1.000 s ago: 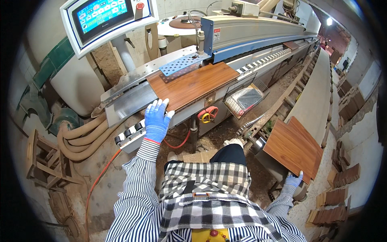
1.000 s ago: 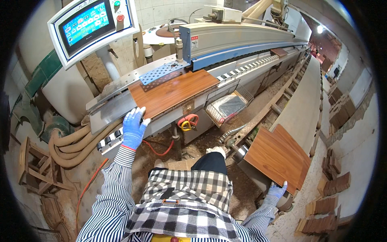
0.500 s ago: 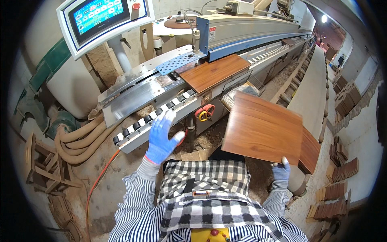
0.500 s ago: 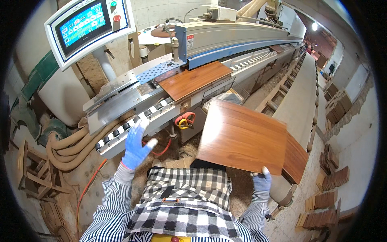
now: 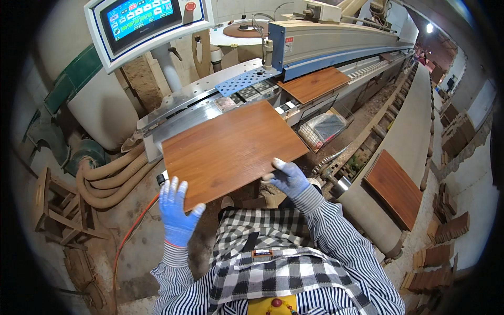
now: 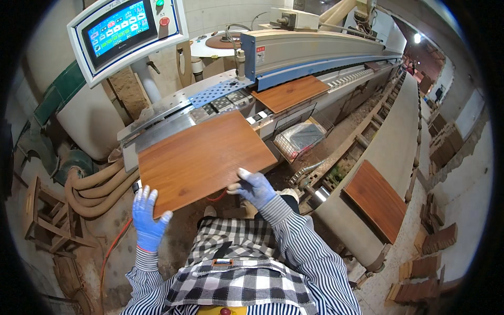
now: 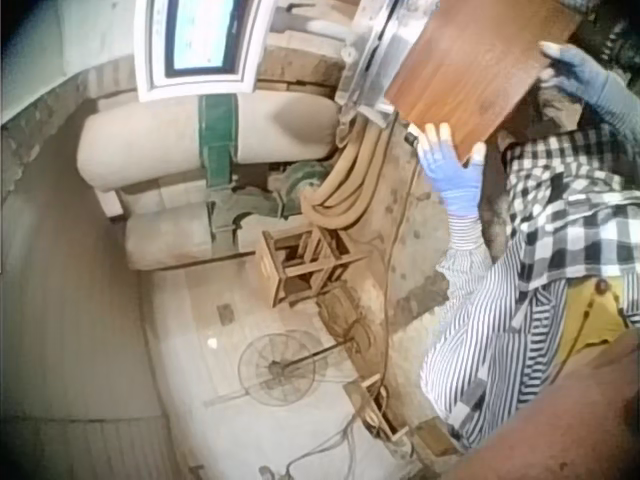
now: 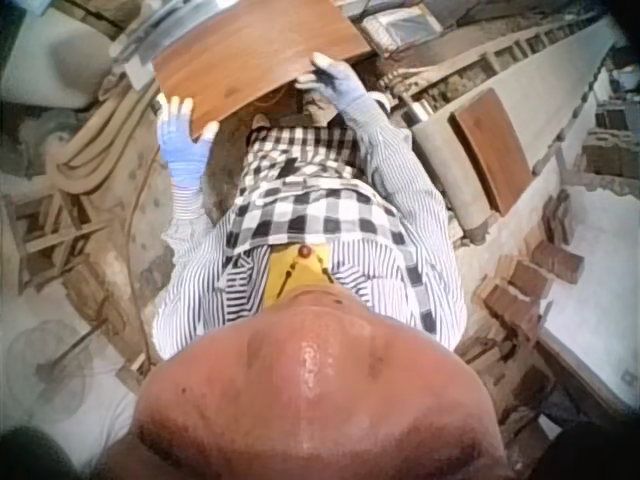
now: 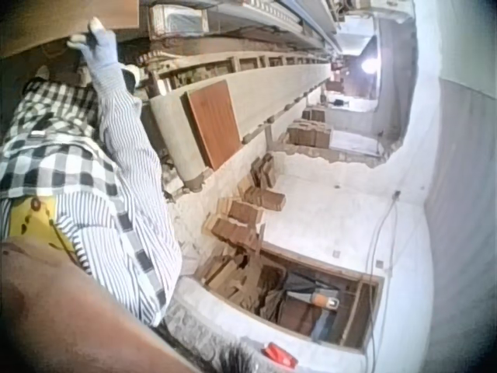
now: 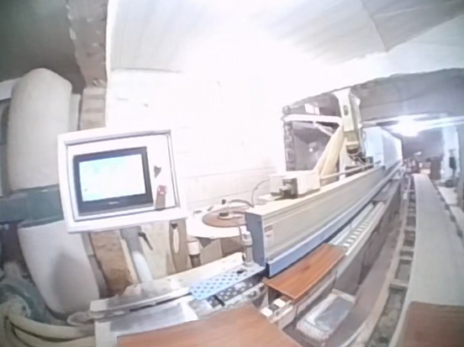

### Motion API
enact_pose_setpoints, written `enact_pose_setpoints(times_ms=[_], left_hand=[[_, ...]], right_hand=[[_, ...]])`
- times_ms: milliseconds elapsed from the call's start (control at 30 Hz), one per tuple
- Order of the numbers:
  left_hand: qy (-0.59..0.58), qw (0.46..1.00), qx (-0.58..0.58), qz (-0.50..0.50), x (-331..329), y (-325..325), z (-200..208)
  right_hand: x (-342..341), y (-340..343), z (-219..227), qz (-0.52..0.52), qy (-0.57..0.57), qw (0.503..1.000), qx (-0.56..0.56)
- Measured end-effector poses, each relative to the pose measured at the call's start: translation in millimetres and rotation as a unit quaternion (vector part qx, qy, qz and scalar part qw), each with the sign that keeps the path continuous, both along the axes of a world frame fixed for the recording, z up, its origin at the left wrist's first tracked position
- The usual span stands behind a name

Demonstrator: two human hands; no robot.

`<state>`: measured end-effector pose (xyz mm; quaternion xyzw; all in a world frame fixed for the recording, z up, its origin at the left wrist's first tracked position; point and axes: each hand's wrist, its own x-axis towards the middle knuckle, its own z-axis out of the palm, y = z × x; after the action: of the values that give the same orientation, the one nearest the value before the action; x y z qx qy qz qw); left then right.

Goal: The person operates a CNC woodworking machine, placing rectangular wooden panels onto the conveyor, adjusting the machine via a touchscreen interface, and stacking processed panels. The person wears blue gloves and a checkered apron while handling the wood pieces.

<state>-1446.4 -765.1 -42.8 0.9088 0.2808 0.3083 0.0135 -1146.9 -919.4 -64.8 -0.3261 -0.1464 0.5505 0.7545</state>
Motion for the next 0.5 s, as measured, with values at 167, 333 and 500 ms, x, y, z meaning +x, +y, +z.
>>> enact_pose_setpoints(times_ms=[167, 333, 500], left_hand=[[-0.01, 0.997, 0.023, 0.068, 12, 33, -1], [-0.017, 0.996, 0.021, 0.087, 31, 71, -8], [-0.019, 0.992, -0.022, 0.125, 57, 69, 0]], right_hand=[[0, 13, 4, -0.038, -0.05, 0.996, 0.057], [51, -57, -19, -0.172, -0.268, 0.936, -0.148], [137, -174, -82, -0.259, -0.632, 0.586, -0.437]])
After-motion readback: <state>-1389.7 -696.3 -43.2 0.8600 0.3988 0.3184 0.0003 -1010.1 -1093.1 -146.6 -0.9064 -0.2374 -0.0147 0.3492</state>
